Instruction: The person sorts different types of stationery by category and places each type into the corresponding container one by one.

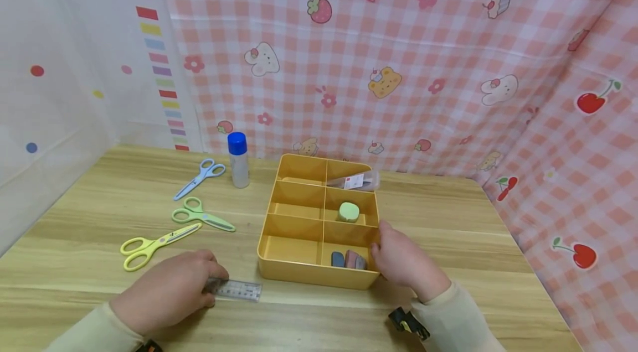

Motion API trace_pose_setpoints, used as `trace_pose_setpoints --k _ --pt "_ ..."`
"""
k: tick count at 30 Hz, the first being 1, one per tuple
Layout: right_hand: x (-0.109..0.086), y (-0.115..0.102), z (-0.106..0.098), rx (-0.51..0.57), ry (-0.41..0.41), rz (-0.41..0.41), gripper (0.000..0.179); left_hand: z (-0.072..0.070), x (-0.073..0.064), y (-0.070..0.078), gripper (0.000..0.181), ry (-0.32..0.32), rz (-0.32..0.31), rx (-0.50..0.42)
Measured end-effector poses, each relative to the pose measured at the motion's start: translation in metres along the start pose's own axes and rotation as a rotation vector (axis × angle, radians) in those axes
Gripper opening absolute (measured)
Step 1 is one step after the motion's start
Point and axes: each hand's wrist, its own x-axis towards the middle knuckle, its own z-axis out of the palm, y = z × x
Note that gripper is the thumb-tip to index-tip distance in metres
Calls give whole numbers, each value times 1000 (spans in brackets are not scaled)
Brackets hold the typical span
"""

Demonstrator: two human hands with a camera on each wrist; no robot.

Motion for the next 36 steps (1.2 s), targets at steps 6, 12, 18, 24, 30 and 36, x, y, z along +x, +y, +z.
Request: trace_pose_setpoints --k 6,12,18,24,30,36 --pt "1 1 1 -2 1 4 44 4 0 -1 28 15 9 12" --pt "1 2 1 -6 2 0 45 5 1 -2 25 68 65 38" --pt "1 2 1 -14 8 -4 44 5 2 -1 24 75 72 38" --pt "0 1 1 23 -6 12 47 4 3 1 24 56 54 48" --pt "0 1 1 24 -7 16 46 3 5 1 23 50 55 49" --pt "0 1 1 30 -9 18 45 5 4 1 19 81 90 62"
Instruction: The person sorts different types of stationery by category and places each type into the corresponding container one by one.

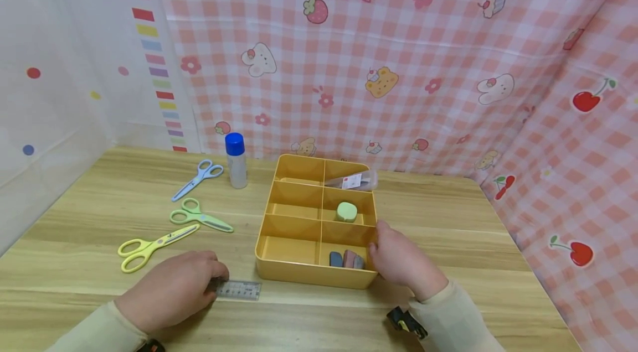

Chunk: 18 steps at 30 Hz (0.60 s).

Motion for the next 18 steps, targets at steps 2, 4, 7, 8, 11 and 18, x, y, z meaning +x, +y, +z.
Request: trace_pose_setpoints --k 2,4,7,8,11,18 --pt "0 0 0 1 -2 2 45 0 -1 0 18 12 10 4" --pt "0 0 0 1 -3 3 45 1 -1 0 18 19 18 6" --pt "0 -1 0 0 -5 5 45 1 -2 0 18 21 21 10" --pt "0 -1 -1 1 -6 6 45 2 -2 0 18 21 21 13" --pt "0 -1 -1 5 -8 9 45 2 -1 0 17 20 18 13" --pt "-1 -1 -1 12 -4 8 45 2 -1 2 13 23 17 31"
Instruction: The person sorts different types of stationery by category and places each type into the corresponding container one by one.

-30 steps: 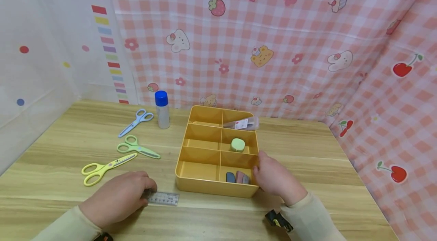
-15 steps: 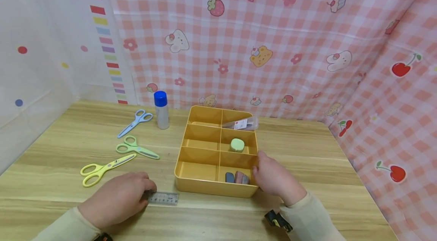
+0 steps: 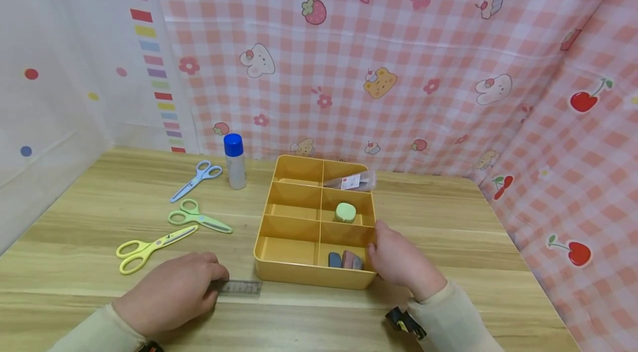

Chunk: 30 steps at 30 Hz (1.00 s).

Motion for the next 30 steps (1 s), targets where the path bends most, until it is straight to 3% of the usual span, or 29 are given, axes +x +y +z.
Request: trace_pose_setpoints --k 6,15,24,30 --pt "1 0 0 0 -3 2 46 2 -2 2 10 31 15 45" --pt "1 1 1 8 -4 -2 47 5 -3 3 9 134 60 107" --pt "1 1 0 -2 -2 -5 47 5 -4 6 13 101 51 171" --pt "1 0 0 -13 6 -14 48 4 -5 6 18 142 56 192"
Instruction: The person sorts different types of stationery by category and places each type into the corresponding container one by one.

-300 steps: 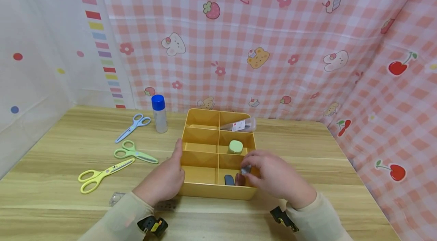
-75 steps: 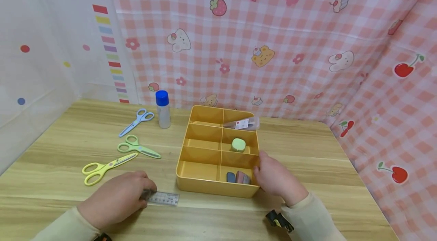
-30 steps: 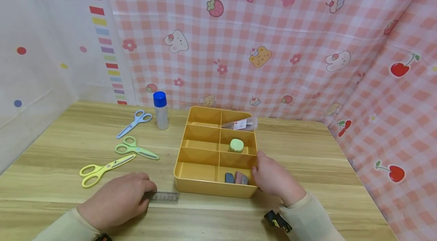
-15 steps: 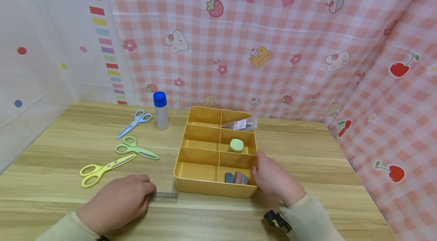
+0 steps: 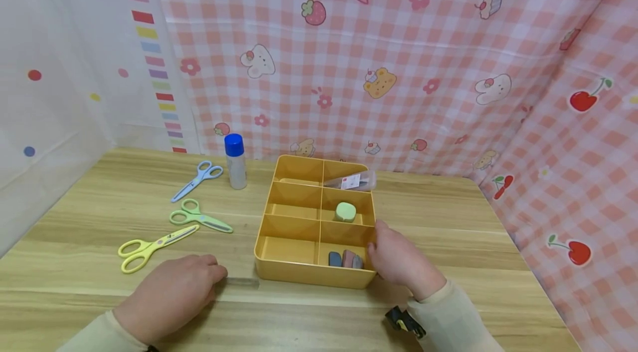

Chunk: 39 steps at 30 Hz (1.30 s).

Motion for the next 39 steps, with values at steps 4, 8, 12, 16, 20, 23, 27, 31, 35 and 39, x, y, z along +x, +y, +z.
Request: trace_pose_setpoints --k 4,8,12,16,20,23,27,31,35,39 --pt "0 1 0 -8 7 -9 47 0 1 -1 22 50 -17 1" --pt "0 1 0 -13 8 -10 46 -1 0 1 22 41 -26 -3" --pt "0 0 -1 -13 4 -8 46 -3 -1 6 20 12 3 -17" --pt "-1 0 -2 -12 1 -3 46 -4 -1 11 20 0 13 -38" --pt "-1 0 -1 -12 -1 3 44 -4 -2 13 21 -33 9 -52" --pt "-1 0 -1 -12 0 5 44 -3 -2 14 20 -58 15 -71" --pt "-1 0 -1 -10 -1 9 45 -1 -2 14 17 -76 13 -98" --pt "0 0 -1 -5 -6 15 46 0 -2 13 17 -72 5 -105" --pt "0 0 -1 -2 -9 19 46 -1 -2 13 18 -51 3 -104" --pt "0 0 -1 -7 -5 14 47 -5 -2 12 15 -19 -1 -104"
